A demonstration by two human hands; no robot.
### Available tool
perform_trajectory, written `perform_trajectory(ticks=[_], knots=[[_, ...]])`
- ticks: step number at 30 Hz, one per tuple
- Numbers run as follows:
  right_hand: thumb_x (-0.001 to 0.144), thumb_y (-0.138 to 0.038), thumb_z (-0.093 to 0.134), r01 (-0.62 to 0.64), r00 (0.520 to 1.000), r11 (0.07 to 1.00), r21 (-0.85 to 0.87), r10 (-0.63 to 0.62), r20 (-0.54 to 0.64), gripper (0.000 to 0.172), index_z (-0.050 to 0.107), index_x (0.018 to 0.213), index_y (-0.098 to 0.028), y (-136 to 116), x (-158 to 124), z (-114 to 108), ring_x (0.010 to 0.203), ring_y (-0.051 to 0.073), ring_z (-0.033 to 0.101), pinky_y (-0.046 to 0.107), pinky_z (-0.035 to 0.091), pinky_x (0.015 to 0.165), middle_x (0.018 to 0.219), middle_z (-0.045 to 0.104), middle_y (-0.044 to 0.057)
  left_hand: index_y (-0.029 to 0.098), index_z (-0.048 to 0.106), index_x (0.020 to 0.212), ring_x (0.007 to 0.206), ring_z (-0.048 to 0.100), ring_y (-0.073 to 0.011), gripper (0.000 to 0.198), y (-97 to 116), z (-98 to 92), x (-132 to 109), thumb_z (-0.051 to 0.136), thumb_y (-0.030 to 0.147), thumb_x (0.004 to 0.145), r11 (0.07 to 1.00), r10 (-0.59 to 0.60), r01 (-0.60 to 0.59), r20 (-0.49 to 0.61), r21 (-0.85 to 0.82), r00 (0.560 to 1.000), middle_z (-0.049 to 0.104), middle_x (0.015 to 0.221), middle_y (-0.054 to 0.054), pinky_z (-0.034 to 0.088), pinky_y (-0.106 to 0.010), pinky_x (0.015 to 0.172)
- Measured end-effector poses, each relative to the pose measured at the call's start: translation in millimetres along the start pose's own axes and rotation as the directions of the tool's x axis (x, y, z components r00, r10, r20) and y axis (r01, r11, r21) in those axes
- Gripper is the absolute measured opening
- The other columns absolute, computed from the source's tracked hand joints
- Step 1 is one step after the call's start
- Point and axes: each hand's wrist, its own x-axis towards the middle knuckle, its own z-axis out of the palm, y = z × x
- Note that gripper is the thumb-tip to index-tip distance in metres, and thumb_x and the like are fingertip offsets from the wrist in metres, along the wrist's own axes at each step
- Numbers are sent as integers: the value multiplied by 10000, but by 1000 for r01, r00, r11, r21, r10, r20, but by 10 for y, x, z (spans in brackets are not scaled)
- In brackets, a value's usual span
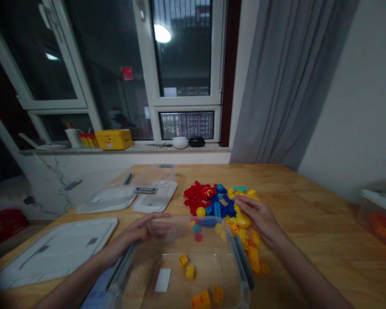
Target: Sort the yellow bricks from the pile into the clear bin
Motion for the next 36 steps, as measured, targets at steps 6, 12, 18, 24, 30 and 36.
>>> perform_trajectory(ticks=[6, 12, 18, 24, 30, 36], knots=[[733, -550, 747, 3, 947, 961, -275, -91, -307, 462, 771, 1044, -209, 330, 386, -644, 1147, 309, 676, 394, 559, 943, 1191, 755, 98, 250, 641, 1281, 1287, 601, -326, 556, -29, -7, 15, 560, 112, 749, 1000, 23, -23, 7, -3, 1000, 737, 1305, -45, 349, -513, 1154], [788, -532, 619, -7, 949, 678, -735, -226, -218, 425, 777, 941, -168, 597, 510, -1112, 1025, 325, 693, 450, 510, 955, 1085, 770, 147, 238, 646, 1274, 1266, 611, -347, 559, 29, 14, 3, 585, 137, 727, 1000, -8, 8, -3, -11, 1000, 750, 1279, -53, 335, -522, 1150], [770, -533, 598, -77, 966, 620, -781, -149, -213, 381, 776, 858, -208, 656, 533, -1186, 946, 321, 711, 421, 532, 888, 991, 788, 120, 244, 654, 1248, 1271, 618, -343, 541, 76, 47, -4, 592, 119, 725, 998, -14, 14, 10, -55, 1000, 759, 1269, -53, 354, -527, 1140], [786, -487, 597, -13, 991, 593, -805, -102, -91, 336, 784, 786, -207, 638, 539, -1161, 909, 311, 718, 404, 537, 848, 925, 795, 116, 236, 629, 1282, 1262, 633, -332, 545, 37, 37, 6, 574, 117, 753, 997, 11, -8, 30, -74, 1000, 755, 1276, -63, 343, -532, 1158], [819, -441, 557, -49, 996, 562, -826, -35, -82, 344, 793, 784, -194, 684, 556, -1148, 927, 315, 726, 393, 534, 851, 927, 801, 118, 234, 636, 1276, 1277, 623, -330, 552, 23, 23, 11, 569, 102, 744, 996, 20, -16, 43, -85, 999, 745, 1295, -56, 363, -526, 1152], [799, -410, 567, -78, 996, 615, -785, 11, -90, 302, 791, 748, -213, 737, 578, -1182, 896, 311, 738, 374, 541, 810, 894, 811, 86, 220, 609, 1323, 1289, 611, -345, 541, -44, -17, 17, 578, 135, 789, 999, 17, -16, 22, -35, 1000, 732, 1315, -76, 351, -538, 1156]])
